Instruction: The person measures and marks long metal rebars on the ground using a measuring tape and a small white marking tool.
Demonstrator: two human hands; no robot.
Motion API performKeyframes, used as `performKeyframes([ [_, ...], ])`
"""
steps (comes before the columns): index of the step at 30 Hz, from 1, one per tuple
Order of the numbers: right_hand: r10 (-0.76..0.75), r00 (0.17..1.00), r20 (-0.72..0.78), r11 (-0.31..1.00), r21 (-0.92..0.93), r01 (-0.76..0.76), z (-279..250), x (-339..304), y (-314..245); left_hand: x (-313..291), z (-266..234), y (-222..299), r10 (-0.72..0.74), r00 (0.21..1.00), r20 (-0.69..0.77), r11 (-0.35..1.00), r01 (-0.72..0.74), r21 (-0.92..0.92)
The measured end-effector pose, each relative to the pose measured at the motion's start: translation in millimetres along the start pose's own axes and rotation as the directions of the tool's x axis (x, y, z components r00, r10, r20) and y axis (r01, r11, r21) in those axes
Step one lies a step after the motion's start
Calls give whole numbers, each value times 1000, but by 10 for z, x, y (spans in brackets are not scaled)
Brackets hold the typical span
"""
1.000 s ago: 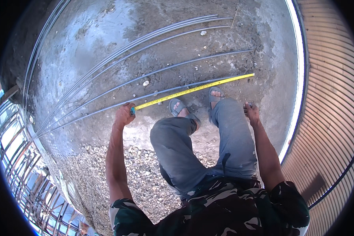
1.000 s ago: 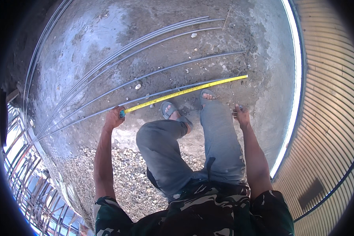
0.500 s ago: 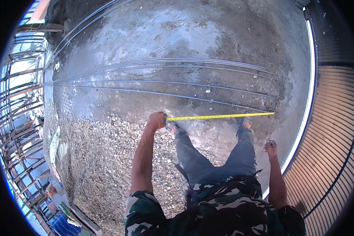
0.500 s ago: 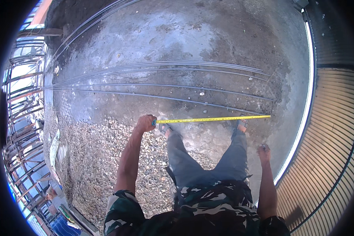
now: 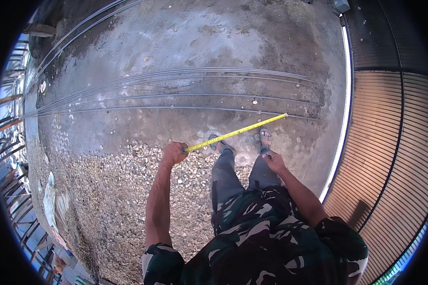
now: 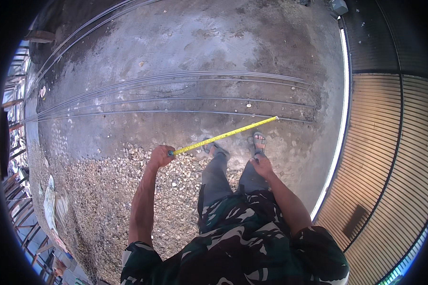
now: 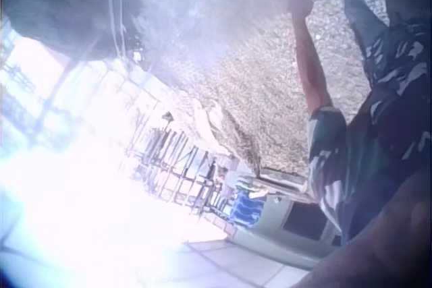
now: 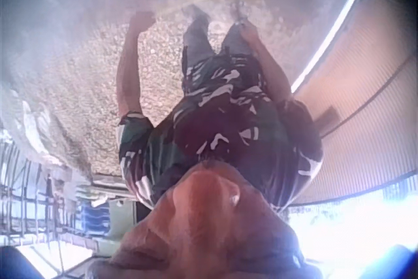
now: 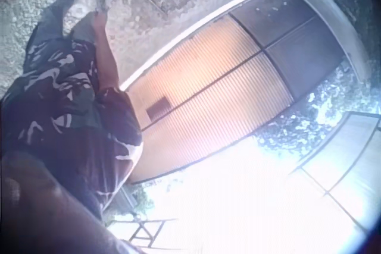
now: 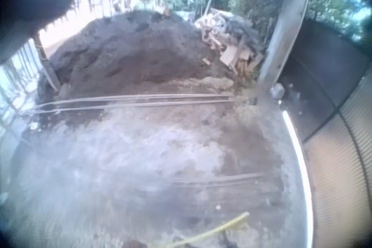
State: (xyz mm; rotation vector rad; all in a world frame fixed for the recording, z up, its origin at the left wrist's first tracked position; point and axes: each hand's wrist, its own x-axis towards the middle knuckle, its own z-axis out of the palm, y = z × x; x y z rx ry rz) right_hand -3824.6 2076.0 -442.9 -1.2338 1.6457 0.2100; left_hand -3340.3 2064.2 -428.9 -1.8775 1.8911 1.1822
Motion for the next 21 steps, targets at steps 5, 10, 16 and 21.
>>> performKeyframes([
  [5, 276, 899, 341, 468, 769, -435, 472, 0, -1122, -369, 52, 421, 19, 993, 113, 964, 12, -267],
  [10, 57, 899, 434, 275, 859, -432, 801, 43, -1391, -481, 192, 913, 13, 996, 87, 963, 11, -268],
  [16, 205, 943, 261, 410, 852, -325, 684, 14, -1519, -425, -32, 1225, 3, 989, 145, 964, 36, -265],
  [21, 403, 908, -115, 306, 952, -15, -270, 439, -615, -728, -444, 1076, 28, 990, 141, 992, -10, -125],
])
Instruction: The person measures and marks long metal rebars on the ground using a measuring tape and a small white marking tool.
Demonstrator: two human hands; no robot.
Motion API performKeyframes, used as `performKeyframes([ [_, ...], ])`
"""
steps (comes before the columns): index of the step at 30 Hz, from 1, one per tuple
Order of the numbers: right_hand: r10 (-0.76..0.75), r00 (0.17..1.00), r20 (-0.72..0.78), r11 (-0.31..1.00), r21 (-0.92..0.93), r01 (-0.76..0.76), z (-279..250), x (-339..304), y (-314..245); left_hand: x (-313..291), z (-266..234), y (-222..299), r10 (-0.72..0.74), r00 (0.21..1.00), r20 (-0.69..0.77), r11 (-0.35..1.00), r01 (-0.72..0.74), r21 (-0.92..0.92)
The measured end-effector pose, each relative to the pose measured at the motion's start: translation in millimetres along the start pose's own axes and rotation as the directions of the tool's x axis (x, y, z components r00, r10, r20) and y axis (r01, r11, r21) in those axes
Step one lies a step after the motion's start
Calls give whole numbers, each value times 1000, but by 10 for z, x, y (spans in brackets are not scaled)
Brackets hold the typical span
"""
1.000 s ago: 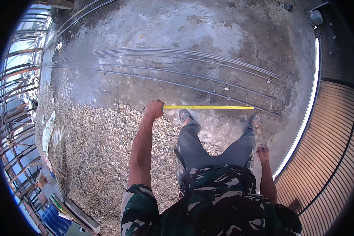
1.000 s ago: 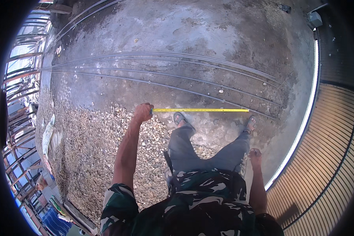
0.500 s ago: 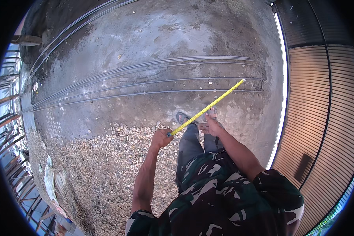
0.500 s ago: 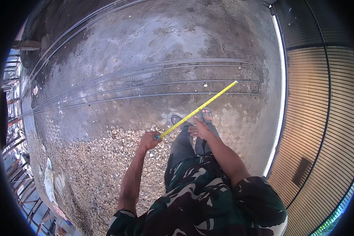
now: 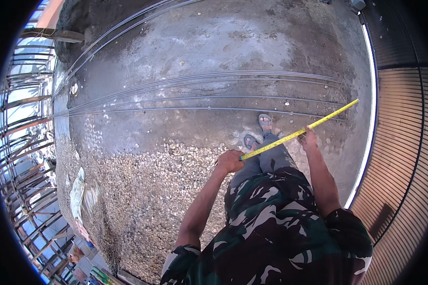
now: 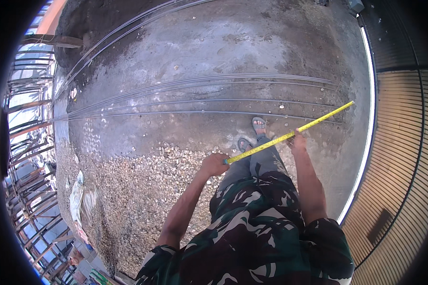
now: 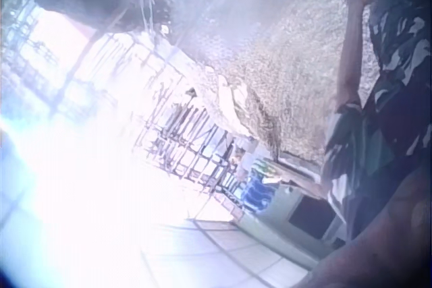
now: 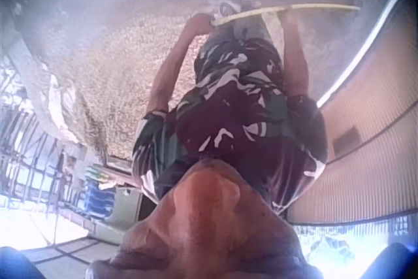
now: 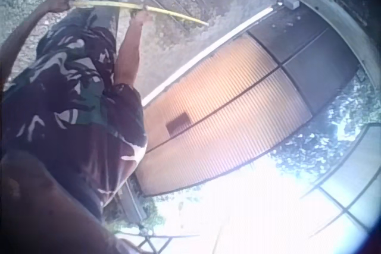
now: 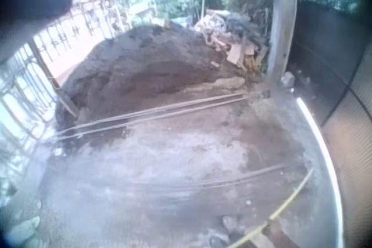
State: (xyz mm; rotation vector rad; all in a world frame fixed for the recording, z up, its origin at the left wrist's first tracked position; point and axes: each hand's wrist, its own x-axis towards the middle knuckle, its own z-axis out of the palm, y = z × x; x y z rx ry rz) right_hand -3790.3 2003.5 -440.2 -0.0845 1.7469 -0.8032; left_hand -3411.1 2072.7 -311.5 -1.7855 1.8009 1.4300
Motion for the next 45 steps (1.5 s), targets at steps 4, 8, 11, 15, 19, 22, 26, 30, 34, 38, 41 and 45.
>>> performKeyframes([
  [4, -96, 956, -276, 951, 259, 170, -1357, 769, -768, -507, -224, -934, -195, 966, 168, 972, 166, 169],
  [8, -103, 948, -300, 924, 324, 203, -1905, 1016, -937, -1353, -588, -1747, -347, 898, 270, 937, 316, 152],
  [11, -151, 964, -217, 880, 415, 231, -2221, 1424, -883, -1617, -642, -2106, -244, 916, 318, 959, 277, -61],
  [15, -63, 966, -250, 840, 510, 187, -1699, 1667, -425, -1460, -757, -2008, -193, 872, 449, 973, 228, -24],
  [19, 46, 984, -173, 783, 618, 72, -858, 1433, -76, -861, -956, -1507, -337, 881, 332, 940, 337, 58],
  [22, 73, 972, -223, 706, 700, 108, -839, 1381, 137, 80, -962, -562, -198, 955, 219, 954, 137, 265],
  [26, 205, 946, -250, 563, 821, 95, 270, 868, 237, 834, -794, -187, -105, 969, 222, 906, 1, 422],
  [30, 312, 913, -263, 507, 859, 75, 553, 627, 373, 1406, -612, 729, -203, 946, 252, 866, 53, 498],
  [34, 268, 920, -286, 499, 858, 121, 278, 653, 616, 1596, -343, 1356, -218, 935, 281, 838, 31, 545],
  [38, 344, 911, -228, 596, 803, -24, 280, 709, 512, 1687, -342, 1259, -209, 924, 322, 838, 0, 546],
  [41, 284, 939, -194, 651, 758, -40, 282, 804, 530, 1715, -339, 1171, -236, 917, 321, 843, 30, 537],
  [45, 300, 937, -178, 626, 778, -52, 128, 846, 619, 1625, -328, 1458, -280, 912, 301, 845, 86, 528],
])
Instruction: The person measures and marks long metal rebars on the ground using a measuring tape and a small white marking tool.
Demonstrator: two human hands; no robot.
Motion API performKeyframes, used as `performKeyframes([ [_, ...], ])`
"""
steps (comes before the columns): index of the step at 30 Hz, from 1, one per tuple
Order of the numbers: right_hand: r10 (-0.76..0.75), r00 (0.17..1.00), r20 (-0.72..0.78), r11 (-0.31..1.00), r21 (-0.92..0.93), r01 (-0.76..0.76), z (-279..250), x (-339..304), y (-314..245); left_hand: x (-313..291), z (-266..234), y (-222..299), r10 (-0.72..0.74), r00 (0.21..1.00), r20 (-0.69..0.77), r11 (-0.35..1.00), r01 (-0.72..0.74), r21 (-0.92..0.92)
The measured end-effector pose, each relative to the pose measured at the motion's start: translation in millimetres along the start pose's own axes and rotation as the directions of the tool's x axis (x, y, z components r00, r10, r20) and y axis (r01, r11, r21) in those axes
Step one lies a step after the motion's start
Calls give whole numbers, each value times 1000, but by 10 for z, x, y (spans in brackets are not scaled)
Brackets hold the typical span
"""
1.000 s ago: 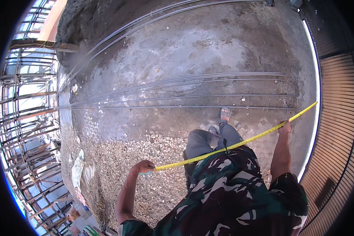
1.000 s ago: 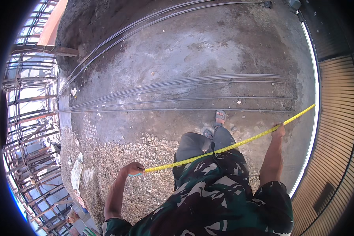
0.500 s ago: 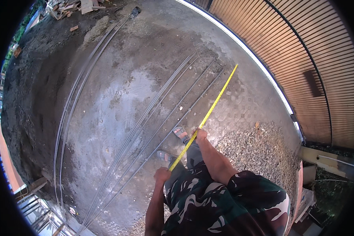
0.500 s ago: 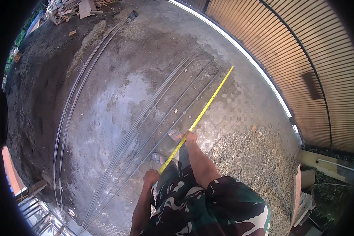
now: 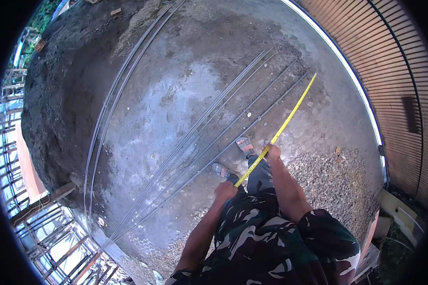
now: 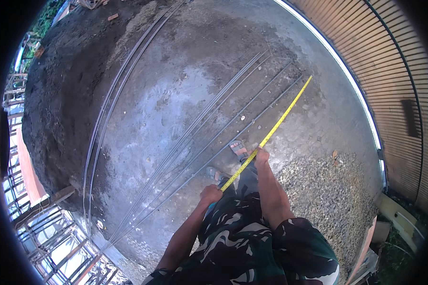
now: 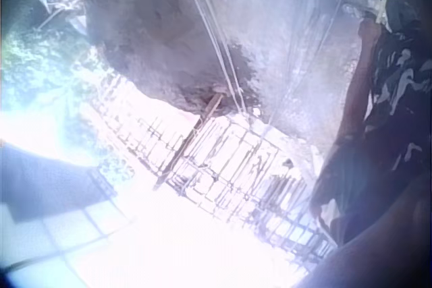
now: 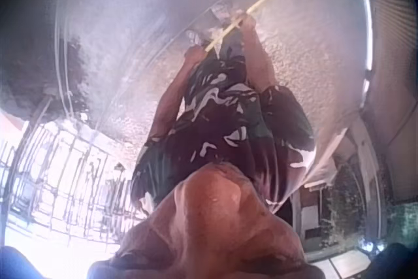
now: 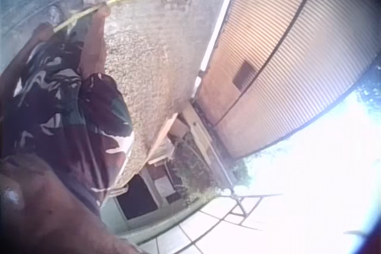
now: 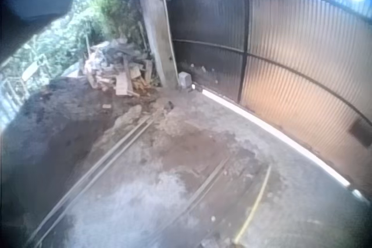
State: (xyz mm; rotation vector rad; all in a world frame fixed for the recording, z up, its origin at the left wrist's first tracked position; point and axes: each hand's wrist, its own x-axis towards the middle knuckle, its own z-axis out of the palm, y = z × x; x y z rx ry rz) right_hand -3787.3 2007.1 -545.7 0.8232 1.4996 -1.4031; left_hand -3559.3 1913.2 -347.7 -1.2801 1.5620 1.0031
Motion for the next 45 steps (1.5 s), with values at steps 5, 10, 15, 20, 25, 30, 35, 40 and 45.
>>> performKeyframes([
  [5, 16, 994, 108, 999, -41, -12, 42, 48, -25, 9, 38, -47, 44, 999, -2, 998, -44, -41],
  [10, 55, 991, 125, 993, -110, -41, 72, -27, -2, -37, 126, -61, 62, 998, 22, 994, -60, -93],
  [15, 31, 986, 164, 994, -112, -12, -71, 209, -2, -55, 111, 52, 134, 990, 38, 985, -129, -115],
  [20, 54, 992, 118, 996, -82, -44, 21, 44, -41, 22, 103, 99, 186, 978, 90, 979, -176, -106],
  [25, -45, 999, 32, 992, -117, 48, 137, 12, 30, 87, 236, 38, 257, 966, -37, 957, -259, -132],
  [30, -85, 992, 94, 994, -61, 91, 56, 83, -19, 22, 194, 153, 336, 941, -47, 928, -339, -155],
  [35, -130, 981, 146, 987, -76, 142, -37, 173, 2, 14, 144, 239, 313, 948, -51, 944, -317, -89],
  [40, -305, 918, 254, 917, -180, 355, -240, 374, 4, 0, 87, 381, 331, 942, -55, 941, -334, -56],
  [45, -104, 992, 65, 993, -53, 107, 88, 192, -17, 59, 106, 249, 316, 946, -72, 945, -320, -68],
])
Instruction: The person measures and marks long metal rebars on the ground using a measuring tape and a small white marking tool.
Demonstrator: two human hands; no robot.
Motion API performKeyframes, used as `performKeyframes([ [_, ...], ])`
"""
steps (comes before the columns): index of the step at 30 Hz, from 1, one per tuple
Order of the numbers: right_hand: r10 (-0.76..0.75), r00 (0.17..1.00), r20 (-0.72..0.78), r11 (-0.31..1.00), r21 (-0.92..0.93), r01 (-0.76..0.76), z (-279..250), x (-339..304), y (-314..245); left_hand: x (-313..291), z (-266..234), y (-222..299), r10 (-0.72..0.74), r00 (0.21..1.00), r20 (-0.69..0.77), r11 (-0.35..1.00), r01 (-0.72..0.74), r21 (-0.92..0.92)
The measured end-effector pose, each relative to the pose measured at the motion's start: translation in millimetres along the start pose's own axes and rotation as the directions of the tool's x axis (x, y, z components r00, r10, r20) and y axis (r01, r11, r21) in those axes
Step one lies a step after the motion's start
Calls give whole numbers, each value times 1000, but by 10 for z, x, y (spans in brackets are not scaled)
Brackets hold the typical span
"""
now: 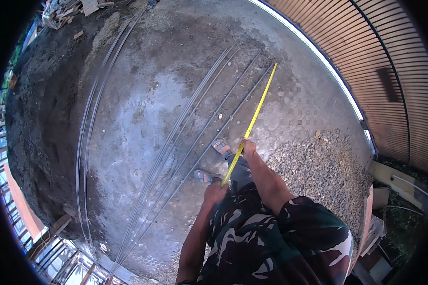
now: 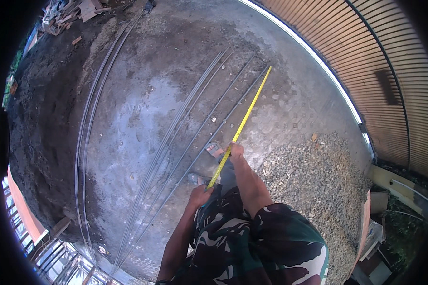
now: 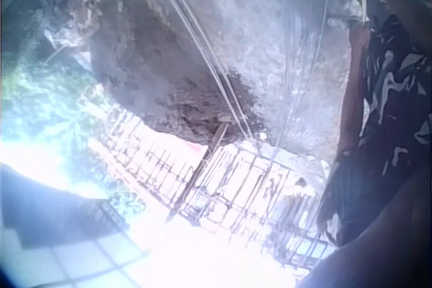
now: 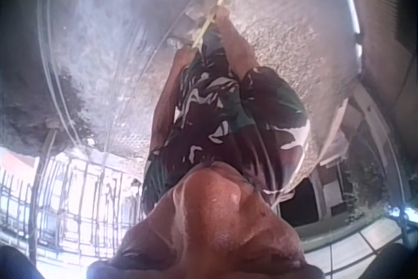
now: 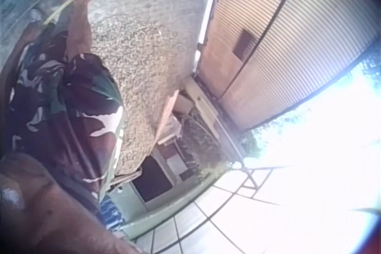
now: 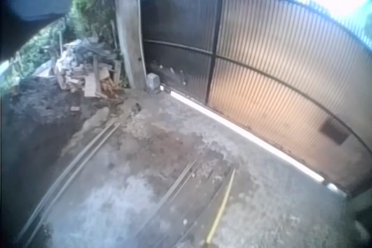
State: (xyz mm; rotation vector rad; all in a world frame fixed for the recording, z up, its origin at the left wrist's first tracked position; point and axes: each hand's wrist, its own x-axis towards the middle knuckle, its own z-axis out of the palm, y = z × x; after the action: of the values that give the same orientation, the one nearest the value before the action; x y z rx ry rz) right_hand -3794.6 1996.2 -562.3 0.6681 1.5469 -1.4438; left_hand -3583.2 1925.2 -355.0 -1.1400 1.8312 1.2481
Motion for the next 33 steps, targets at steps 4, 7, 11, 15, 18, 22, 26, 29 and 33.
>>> performKeyframes([
  [4, 40, 998, -52, 999, -4, -40, -31, -12, -104, -10, 5, 108, -28, 999, 21, 1000, 27, 14],
  [7, 71, 997, -29, 997, 13, -71, -39, -26, -114, -7, 35, 89, -52, 998, 25, 999, 52, 18],
  [11, 31, 1000, 1, 1000, -1, -31, -94, 14, -44, -65, 9, 132, -51, 998, 40, 999, 51, 0],
  [15, 51, 998, 22, 998, 39, -52, -106, 55, 1, -64, 35, 80, -28, 999, 39, 1000, 28, -5],
  [18, 80, 996, 30, 996, 45, -82, -41, -30, 29, -116, 2, 74, -67, 997, 25, 998, 67, -18],
  [22, 71, 997, 39, 996, -51, -69, -87, -14, -13, -98, 47, 43, -17, 1000, 1, 1000, 17, -20],
  [26, 87, 996, -5, 989, -120, -87, -54, -15, -18, -81, 62, 26, 12, 1000, -26, 1000, -13, -23],
  [29, 92, 996, 4, 995, -27, -92, -49, 0, 4, -80, 57, 42, 12, 999, -45, 999, -13, -37],
  [33, 69, 995, 68, 998, 0, -69, -111, 91, 38, -44, 109, 12, 19, 998, -52, 999, -21, -40],
])
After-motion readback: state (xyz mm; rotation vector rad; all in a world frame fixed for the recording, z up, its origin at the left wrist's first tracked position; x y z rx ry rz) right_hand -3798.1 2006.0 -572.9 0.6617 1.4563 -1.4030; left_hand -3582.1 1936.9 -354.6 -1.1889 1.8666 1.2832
